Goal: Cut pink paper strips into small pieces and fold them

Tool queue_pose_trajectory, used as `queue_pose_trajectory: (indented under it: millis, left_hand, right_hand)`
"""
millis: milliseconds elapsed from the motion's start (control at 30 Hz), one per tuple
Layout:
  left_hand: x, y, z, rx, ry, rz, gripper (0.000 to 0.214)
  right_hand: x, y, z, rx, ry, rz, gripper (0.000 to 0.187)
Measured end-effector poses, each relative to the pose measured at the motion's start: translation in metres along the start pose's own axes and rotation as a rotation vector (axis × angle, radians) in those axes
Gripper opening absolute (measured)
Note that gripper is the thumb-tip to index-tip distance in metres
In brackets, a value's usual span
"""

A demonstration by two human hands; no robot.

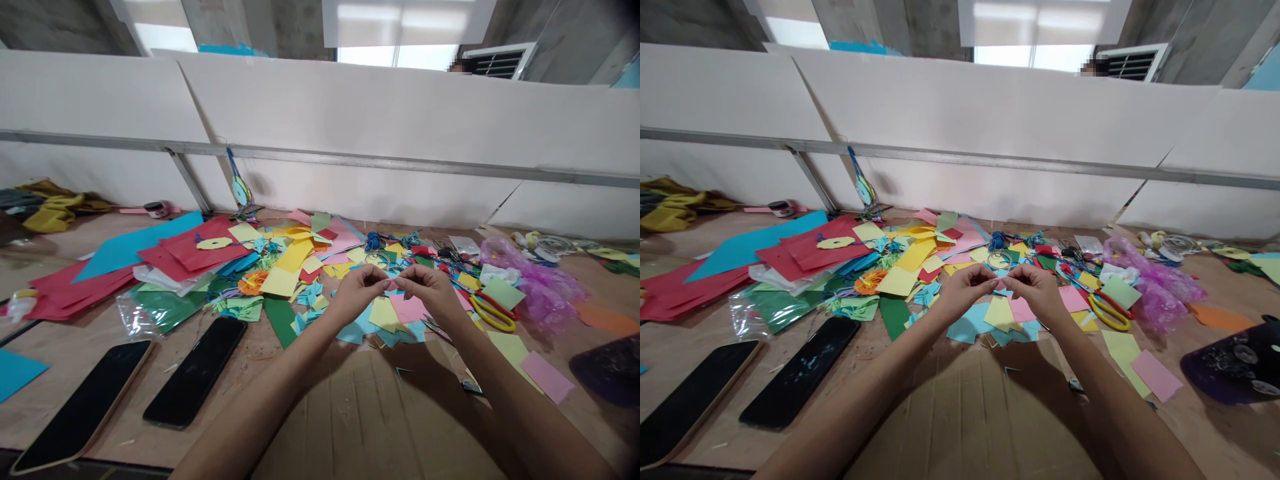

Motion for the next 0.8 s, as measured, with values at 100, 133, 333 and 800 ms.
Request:
queue_pose_trajectory:
  millis: [100, 133, 333, 800]
  left_hand:
    - [0.002, -0.001, -0.001, -0.048, -0.110, -0.056, 0.036]
    - [0.004, -0.001, -0.001, -0.067, -0.158, -0.075, 0.038]
    - [0.015, -0.003, 0.005, -0.065, -0.263, -0.152, 0.037]
    - [0.019, -0.005, 0.007, -0.018, -0.147, -0.121, 0.037]
  right_hand:
    - [0.001, -0.001, 0.005, 0.008, 0.051, 0.019, 0.032]
    - [0.000, -0.001, 0.007, 0.011, 0.067, 0.029, 0.033]
    - [-0.002, -0.002, 0.009, 0.011, 0.011, 0.023, 0.032]
    - [0.005, -0.004, 0.010, 0.013, -0.096, -0.013, 0.038]
Point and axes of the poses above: each hand's wrist, its own y-axis towards the middle knuckle, its own z-axis out of the palm, x = y × z, the point moved 6 cm from there along y, towards the middle knuckle, and after that the axes turned 8 degrees about z, right-handed, at the moved point
